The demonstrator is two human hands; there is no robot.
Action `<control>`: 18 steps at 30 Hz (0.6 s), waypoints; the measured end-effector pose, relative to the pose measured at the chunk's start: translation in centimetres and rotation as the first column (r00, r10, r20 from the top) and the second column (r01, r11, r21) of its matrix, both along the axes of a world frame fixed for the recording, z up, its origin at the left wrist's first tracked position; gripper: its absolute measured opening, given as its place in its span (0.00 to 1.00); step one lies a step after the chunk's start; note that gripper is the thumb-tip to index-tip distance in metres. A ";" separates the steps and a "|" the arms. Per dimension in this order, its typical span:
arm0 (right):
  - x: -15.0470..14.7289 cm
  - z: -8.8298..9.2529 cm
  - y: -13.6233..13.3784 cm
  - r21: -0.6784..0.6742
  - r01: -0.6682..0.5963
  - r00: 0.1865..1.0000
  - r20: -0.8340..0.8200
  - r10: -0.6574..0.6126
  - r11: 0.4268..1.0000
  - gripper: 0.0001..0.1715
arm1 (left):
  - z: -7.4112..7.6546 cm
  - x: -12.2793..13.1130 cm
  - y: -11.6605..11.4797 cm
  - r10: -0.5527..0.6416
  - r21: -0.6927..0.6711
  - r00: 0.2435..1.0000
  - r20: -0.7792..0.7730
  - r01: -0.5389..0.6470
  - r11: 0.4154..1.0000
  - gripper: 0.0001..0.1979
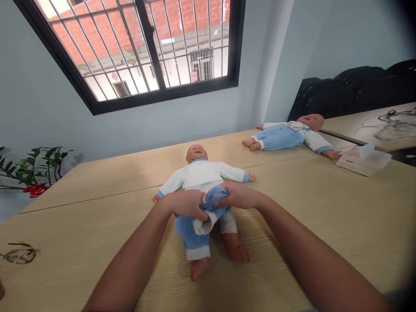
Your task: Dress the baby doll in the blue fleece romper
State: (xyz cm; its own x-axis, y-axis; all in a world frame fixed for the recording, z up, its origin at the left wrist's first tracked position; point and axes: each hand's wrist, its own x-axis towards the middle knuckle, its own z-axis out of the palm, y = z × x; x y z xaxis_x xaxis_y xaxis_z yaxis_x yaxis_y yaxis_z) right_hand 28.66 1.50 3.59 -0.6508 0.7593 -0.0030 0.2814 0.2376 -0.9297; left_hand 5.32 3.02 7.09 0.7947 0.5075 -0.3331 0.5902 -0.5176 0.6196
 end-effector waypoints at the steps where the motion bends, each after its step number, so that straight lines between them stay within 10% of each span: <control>1: 0.1 0.1 -0.1 0.008 0.015 1.000 0.006 -0.015 1.000 0.18 | 0.1 0.0 0.0 0.003 0.015 1.000 0.006 -0.003 1.000 0.09; 8: 3.4 -2.0 -1.0 0.022 0.331 0.934 0.134 -0.331 0.943 0.26 | 1.9 -0.8 0.4 0.087 0.179 0.977 0.196 -0.123 0.976 0.17; 13: 3.3 -2.9 -2.2 -0.261 0.168 0.935 0.347 -0.070 0.951 0.32 | 1.9 -1.5 0.3 0.214 0.345 0.936 0.278 -0.305 0.887 0.36; 18: 0.3 -2.9 -3.6 -0.032 0.150 0.977 0.158 -0.143 0.988 0.37 | 2.5 -1.5 -0.1 0.144 0.366 0.968 0.205 -0.212 0.906 0.20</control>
